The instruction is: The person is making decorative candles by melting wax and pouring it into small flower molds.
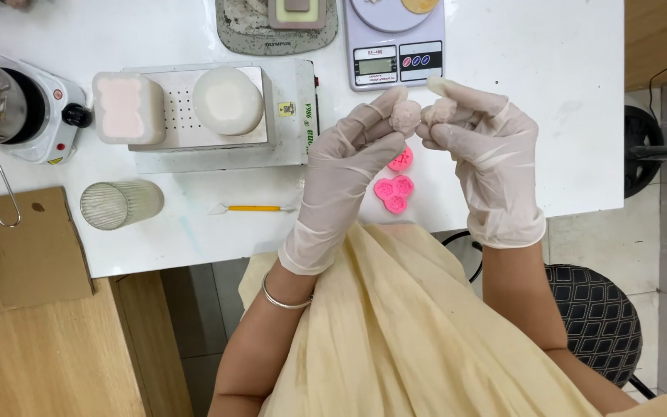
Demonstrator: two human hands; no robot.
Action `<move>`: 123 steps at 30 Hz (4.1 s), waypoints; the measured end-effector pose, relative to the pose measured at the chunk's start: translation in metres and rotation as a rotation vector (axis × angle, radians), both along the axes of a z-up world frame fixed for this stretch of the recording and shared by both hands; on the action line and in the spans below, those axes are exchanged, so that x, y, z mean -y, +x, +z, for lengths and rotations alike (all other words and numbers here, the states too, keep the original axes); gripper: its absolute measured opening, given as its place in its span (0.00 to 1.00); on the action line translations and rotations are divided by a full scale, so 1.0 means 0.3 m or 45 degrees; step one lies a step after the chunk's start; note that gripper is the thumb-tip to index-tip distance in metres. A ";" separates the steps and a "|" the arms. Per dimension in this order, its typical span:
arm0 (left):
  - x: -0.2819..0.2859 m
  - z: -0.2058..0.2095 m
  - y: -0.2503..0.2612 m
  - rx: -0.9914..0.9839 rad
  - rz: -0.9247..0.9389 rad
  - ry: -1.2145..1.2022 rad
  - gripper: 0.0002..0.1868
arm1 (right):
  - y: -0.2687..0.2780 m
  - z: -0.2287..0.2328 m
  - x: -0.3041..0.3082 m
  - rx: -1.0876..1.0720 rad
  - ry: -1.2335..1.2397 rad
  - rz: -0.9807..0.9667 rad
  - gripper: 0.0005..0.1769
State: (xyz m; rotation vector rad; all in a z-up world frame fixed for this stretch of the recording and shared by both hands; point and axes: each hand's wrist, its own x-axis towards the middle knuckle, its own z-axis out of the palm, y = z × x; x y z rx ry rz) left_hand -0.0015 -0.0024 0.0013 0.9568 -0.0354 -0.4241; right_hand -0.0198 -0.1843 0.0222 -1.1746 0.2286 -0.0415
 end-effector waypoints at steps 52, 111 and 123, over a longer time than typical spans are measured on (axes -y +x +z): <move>0.338 -0.817 0.707 -0.328 0.691 0.521 0.11 | 0.654 -0.703 0.062 -0.386 -0.394 -0.273 0.16; -1.667 -0.150 -0.179 0.360 0.874 1.695 0.26 | 0.103 -0.051 -1.409 0.601 -2.216 0.262 0.45; -1.724 -0.454 0.088 -0.574 0.471 0.446 0.34 | 0.462 -0.220 -1.869 -0.202 -0.902 0.438 0.24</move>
